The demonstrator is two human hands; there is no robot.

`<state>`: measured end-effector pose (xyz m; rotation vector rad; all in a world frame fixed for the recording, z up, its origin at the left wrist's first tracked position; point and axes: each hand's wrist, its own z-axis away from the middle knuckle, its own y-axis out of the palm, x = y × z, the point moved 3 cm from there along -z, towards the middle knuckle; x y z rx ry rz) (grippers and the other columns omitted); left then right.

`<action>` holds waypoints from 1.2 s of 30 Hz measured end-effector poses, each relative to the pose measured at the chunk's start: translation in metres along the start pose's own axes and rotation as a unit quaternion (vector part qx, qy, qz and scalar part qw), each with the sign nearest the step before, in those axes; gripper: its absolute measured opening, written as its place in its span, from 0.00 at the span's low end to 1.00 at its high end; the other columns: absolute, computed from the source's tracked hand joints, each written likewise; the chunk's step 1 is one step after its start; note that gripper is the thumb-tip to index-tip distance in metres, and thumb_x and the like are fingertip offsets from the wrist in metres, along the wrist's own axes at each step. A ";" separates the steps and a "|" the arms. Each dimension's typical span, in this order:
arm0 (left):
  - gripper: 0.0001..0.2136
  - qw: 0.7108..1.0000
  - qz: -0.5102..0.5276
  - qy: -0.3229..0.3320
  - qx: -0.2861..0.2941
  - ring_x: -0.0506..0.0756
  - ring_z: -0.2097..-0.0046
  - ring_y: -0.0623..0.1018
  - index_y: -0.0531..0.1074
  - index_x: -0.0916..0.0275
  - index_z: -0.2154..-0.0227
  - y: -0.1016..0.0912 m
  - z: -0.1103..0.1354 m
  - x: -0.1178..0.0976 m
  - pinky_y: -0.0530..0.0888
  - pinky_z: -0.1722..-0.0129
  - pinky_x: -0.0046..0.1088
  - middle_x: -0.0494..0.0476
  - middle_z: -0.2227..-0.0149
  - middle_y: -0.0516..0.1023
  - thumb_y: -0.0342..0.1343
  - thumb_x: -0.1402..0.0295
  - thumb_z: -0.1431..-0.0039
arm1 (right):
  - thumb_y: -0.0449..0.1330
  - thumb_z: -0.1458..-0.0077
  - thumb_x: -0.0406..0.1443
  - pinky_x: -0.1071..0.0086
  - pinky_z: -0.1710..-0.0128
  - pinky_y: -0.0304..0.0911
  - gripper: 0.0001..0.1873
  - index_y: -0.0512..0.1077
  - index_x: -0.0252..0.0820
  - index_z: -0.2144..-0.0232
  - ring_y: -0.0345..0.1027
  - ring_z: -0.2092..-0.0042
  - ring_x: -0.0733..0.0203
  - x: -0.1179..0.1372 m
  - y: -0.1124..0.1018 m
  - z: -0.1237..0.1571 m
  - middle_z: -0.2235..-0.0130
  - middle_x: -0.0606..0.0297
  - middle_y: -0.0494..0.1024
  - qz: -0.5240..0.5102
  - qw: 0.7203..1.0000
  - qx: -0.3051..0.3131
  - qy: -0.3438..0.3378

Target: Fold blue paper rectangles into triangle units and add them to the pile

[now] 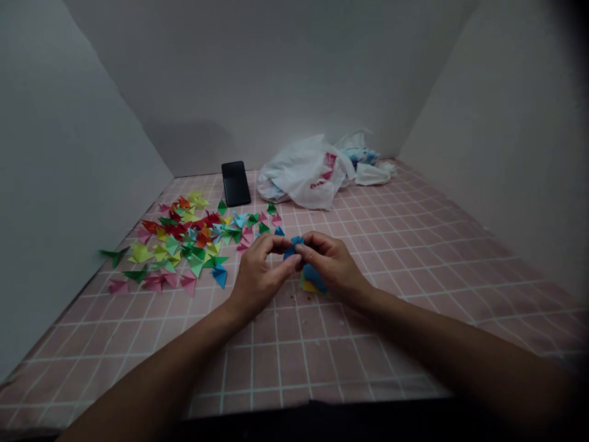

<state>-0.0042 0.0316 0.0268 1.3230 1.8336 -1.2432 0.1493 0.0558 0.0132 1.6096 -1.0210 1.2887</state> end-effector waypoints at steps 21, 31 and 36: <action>0.10 0.997 -0.047 0.051 0.026 0.52 0.64 0.77 0.71 0.60 0.59 0.003 -0.001 0.003 0.73 0.61 0.28 0.53 0.64 0.77 0.56 0.77 0.42 | 0.64 0.46 0.34 0.65 0.60 0.68 0.10 0.71 0.46 0.60 0.70 0.60 0.61 0.006 -0.004 0.000 0.59 0.64 0.74 0.127 0.984 -0.024 -0.124; 0.15 0.996 -0.047 0.074 0.033 0.53 0.60 0.77 0.67 0.58 0.54 0.003 -0.001 0.002 0.74 0.56 0.31 0.55 0.60 0.76 0.58 0.76 0.43 | 0.61 0.44 0.31 0.58 0.49 0.64 0.04 0.72 0.44 0.71 0.70 0.53 0.55 0.015 -0.008 0.000 0.57 0.60 0.76 0.199 0.964 -0.036 -0.170; 0.05 0.993 -0.080 0.082 0.013 0.54 0.62 0.76 0.70 0.59 0.64 0.001 -0.003 0.002 0.73 0.59 0.31 0.53 0.65 0.75 0.58 0.74 0.41 | 0.62 0.45 0.34 0.61 0.52 0.65 0.03 0.71 0.44 0.71 0.70 0.54 0.57 0.011 -0.008 -0.002 0.58 0.61 0.75 0.107 0.985 -0.059 -0.119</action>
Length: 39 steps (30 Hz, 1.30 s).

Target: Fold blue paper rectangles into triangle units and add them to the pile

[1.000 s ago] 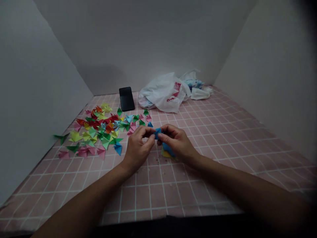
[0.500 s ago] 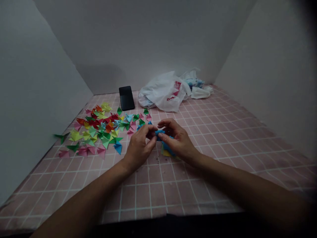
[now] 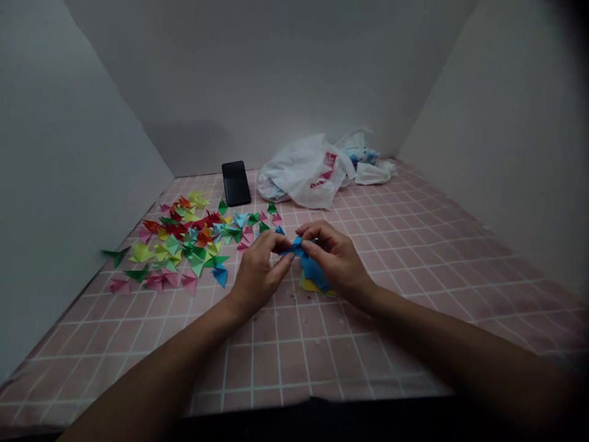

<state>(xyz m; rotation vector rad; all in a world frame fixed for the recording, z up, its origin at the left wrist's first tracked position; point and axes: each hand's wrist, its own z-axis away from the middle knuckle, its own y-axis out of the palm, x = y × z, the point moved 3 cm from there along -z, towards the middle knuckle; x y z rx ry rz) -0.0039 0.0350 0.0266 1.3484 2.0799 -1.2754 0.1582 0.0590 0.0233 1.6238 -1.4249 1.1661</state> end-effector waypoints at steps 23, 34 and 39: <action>0.04 0.988 0.101 -0.105 -0.056 0.51 0.69 0.75 0.75 0.60 0.71 -0.004 0.001 0.003 0.70 0.67 0.28 0.51 0.71 0.77 0.63 0.67 0.42 | 0.66 0.47 0.40 0.69 0.66 0.64 0.09 0.71 0.42 0.68 0.66 0.67 0.65 -0.010 0.003 0.003 0.65 0.66 0.74 -0.153 0.981 -0.027 0.119; 0.07 0.977 0.153 -0.130 -0.068 0.50 0.68 0.75 0.70 0.60 0.69 -0.003 0.003 0.004 0.71 0.67 0.27 0.50 0.70 0.75 0.64 0.66 0.42 | 0.67 0.49 0.40 0.70 0.67 0.63 0.10 0.73 0.42 0.69 0.65 0.68 0.66 -0.009 0.005 0.004 0.66 0.66 0.74 -0.181 0.974 -0.027 0.136; 0.09 0.972 0.180 -0.140 -0.058 0.51 0.67 0.76 0.70 0.60 0.62 -0.001 0.002 0.006 0.73 0.65 0.28 0.50 0.68 0.74 0.63 0.67 0.42 | 0.66 0.49 0.39 0.69 0.66 0.61 0.09 0.72 0.41 0.69 0.64 0.67 0.66 -0.010 0.003 0.002 0.66 0.66 0.73 -0.148 0.982 -0.026 0.115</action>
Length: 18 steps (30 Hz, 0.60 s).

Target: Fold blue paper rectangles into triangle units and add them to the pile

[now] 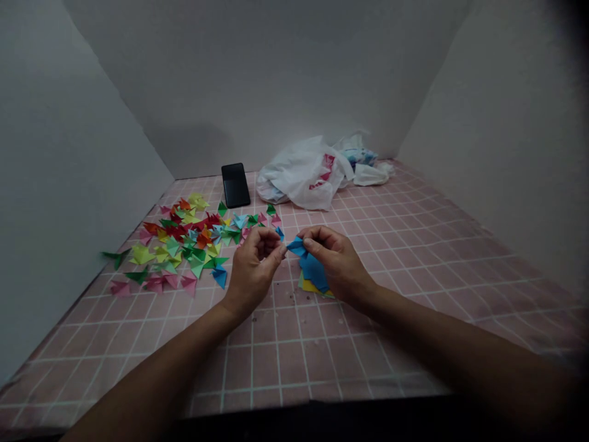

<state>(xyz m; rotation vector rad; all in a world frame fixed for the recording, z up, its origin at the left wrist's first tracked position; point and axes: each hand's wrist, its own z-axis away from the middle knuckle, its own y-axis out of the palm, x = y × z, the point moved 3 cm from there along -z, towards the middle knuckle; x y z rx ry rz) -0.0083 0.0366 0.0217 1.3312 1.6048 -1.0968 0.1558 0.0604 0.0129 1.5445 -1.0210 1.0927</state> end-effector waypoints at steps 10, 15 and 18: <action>0.08 0.993 -0.107 0.030 0.038 0.50 0.71 0.71 0.73 0.61 0.75 0.001 0.000 -0.004 0.65 0.70 0.27 0.49 0.75 0.73 0.62 0.68 0.42 | 0.60 0.44 0.36 0.63 0.59 0.63 0.05 0.69 0.42 0.71 0.67 0.60 0.59 0.007 0.003 0.004 0.63 0.62 0.73 0.175 0.976 0.042 -0.125; 0.09 0.988 -0.131 0.066 0.040 0.51 0.70 0.70 0.71 0.61 0.76 0.002 0.000 -0.009 0.65 0.68 0.28 0.50 0.74 0.72 0.62 0.68 0.43 | 0.58 0.42 0.34 0.63 0.58 0.63 0.05 0.68 0.42 0.71 0.67 0.61 0.59 0.009 0.002 0.003 0.63 0.62 0.72 0.213 0.963 0.047 -0.157; 0.06 0.981 -0.151 0.107 0.059 0.52 0.67 0.71 0.72 0.62 0.75 0.004 0.000 -0.013 0.66 0.65 0.29 0.51 0.71 0.72 0.62 0.72 0.44 | 0.59 0.42 0.32 0.62 0.55 0.63 0.06 0.68 0.42 0.72 0.68 0.58 0.59 0.011 0.003 0.002 0.63 0.62 0.73 0.239 0.949 0.077 -0.193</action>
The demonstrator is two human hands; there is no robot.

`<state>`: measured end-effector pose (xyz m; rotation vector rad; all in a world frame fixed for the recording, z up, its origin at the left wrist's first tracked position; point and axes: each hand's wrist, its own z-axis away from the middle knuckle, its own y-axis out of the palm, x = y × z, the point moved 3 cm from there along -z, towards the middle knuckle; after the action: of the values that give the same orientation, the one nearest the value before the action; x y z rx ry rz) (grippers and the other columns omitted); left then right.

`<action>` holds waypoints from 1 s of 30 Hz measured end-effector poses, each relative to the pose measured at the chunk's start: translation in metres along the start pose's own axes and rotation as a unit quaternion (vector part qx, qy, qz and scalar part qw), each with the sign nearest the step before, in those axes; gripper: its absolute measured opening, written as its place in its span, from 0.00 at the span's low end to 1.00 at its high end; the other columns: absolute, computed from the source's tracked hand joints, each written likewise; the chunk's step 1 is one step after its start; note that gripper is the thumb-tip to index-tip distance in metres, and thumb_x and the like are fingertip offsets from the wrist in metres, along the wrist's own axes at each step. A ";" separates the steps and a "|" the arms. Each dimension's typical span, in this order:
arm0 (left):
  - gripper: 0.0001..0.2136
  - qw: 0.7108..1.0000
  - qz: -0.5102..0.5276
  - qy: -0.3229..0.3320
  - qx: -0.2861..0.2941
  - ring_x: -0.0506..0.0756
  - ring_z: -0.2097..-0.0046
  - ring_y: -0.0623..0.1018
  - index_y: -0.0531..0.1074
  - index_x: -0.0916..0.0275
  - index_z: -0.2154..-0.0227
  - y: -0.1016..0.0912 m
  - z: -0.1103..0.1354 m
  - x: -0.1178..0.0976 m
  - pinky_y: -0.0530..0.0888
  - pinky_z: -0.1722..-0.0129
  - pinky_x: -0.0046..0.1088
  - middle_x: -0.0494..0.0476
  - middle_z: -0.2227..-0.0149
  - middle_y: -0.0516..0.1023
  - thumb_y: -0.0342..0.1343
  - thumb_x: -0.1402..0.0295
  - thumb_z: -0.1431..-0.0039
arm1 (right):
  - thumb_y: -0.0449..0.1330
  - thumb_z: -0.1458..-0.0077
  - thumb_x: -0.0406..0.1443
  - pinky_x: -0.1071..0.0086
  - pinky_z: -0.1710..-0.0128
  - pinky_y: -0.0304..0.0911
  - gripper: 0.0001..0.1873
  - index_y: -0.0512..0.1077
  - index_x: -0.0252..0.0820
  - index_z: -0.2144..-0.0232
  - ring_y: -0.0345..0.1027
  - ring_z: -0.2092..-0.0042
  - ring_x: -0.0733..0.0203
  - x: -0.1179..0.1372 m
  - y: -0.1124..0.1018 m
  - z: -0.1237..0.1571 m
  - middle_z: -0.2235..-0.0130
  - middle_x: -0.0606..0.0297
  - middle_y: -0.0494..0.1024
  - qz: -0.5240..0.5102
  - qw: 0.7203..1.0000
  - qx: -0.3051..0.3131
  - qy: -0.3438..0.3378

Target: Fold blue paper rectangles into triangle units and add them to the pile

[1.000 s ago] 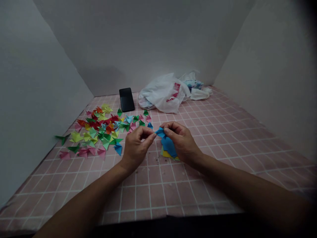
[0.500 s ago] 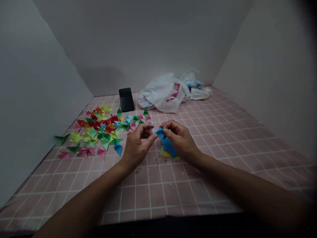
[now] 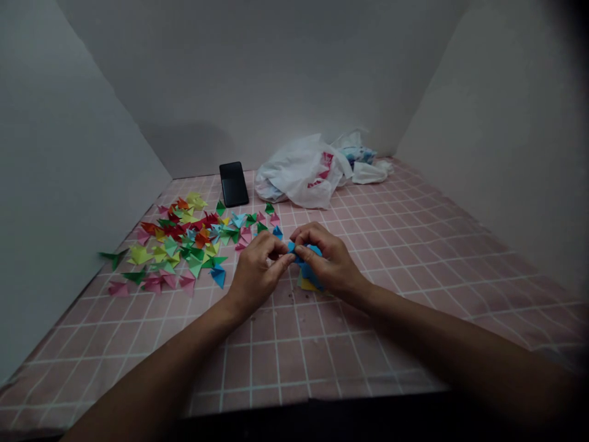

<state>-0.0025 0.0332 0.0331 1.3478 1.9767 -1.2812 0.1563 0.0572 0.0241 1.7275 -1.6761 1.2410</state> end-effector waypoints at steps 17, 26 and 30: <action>0.12 0.910 0.347 -0.227 -0.022 0.46 0.75 0.64 0.75 0.63 0.71 0.007 0.001 0.021 0.60 0.75 0.22 0.47 0.75 0.70 0.69 0.62 0.51 | 0.64 0.40 0.35 0.57 0.50 0.68 0.13 0.69 0.46 0.54 0.68 0.48 0.54 0.017 -0.008 -0.003 0.53 0.59 0.73 0.060 0.986 0.001 -0.155; 0.16 0.893 0.393 -0.219 -0.015 0.45 0.74 0.69 0.73 0.63 0.70 0.009 0.000 0.021 0.66 0.74 0.21 0.48 0.73 0.72 0.72 0.60 0.53 | 0.63 0.41 0.29 0.55 0.46 0.68 0.08 0.72 0.44 0.60 0.68 0.45 0.52 0.010 -0.004 -0.002 0.50 0.56 0.72 0.123 0.976 0.017 -0.180; 0.15 0.893 0.396 -0.216 0.001 0.46 0.73 0.71 0.72 0.63 0.69 0.010 0.000 0.020 0.70 0.72 0.22 0.48 0.74 0.74 0.71 0.61 0.52 | 0.59 0.38 0.28 0.55 0.46 0.69 0.09 0.76 0.46 0.61 0.69 0.46 0.53 0.012 -0.006 0.001 0.50 0.57 0.73 0.121 0.975 0.000 -0.188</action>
<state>-0.0027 0.0438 0.0140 1.4721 0.9499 -1.0362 0.1608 0.0513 0.0351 1.8927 -2.1568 1.0574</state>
